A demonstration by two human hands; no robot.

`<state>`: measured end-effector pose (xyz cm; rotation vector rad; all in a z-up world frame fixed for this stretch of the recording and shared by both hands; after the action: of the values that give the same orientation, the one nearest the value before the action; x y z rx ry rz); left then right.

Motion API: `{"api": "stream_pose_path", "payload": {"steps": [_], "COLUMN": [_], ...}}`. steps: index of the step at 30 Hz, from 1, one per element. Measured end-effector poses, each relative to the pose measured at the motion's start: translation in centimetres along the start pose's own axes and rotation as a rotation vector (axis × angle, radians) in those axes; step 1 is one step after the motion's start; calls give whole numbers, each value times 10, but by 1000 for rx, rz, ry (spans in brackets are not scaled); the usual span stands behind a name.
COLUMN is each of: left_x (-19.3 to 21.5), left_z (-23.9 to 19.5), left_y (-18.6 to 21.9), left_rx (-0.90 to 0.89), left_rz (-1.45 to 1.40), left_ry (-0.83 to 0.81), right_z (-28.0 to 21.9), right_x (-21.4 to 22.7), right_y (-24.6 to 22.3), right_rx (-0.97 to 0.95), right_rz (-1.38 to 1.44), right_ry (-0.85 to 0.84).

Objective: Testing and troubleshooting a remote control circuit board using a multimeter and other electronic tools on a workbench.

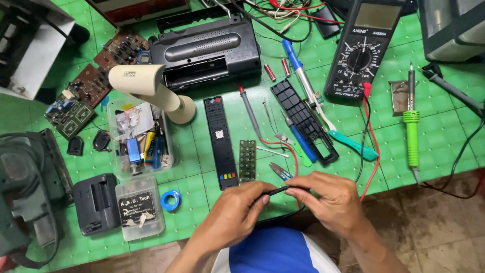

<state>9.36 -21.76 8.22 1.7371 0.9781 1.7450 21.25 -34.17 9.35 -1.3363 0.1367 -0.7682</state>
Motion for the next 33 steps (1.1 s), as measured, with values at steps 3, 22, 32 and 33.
{"api": "stream_pose_path", "payload": {"steps": [3, 22, 32, 33], "left_x": [-14, -16, -19, -20], "left_z": [-3, -5, -7, -7], "left_y": [-7, -6, -2, -2], "left_rx": [56, 65, 21, 12], "left_rz": [-23, -95, -136, -142], "left_ry": [5, 174, 279, 305], "right_z": [-14, -20, -21, -21], "right_x": [5, 2, 9, 10], "right_y": [24, 34, 39, 38], "right_rx": [-114, -520, -475, -460], "right_rz": [-43, 253, 245, 219], "right_ry": [98, 3, 208, 222]}}
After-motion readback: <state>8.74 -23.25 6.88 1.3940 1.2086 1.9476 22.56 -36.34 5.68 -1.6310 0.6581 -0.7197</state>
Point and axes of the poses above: each hand's wrist, its own z-axis towards the middle knuckle, its own x-axis out of the back of the hand, y = z × x, the point moved 7 cm from there along z, towards the middle knuckle, and after that the axes turned 15 degrees about z, right-handed, at the moved point
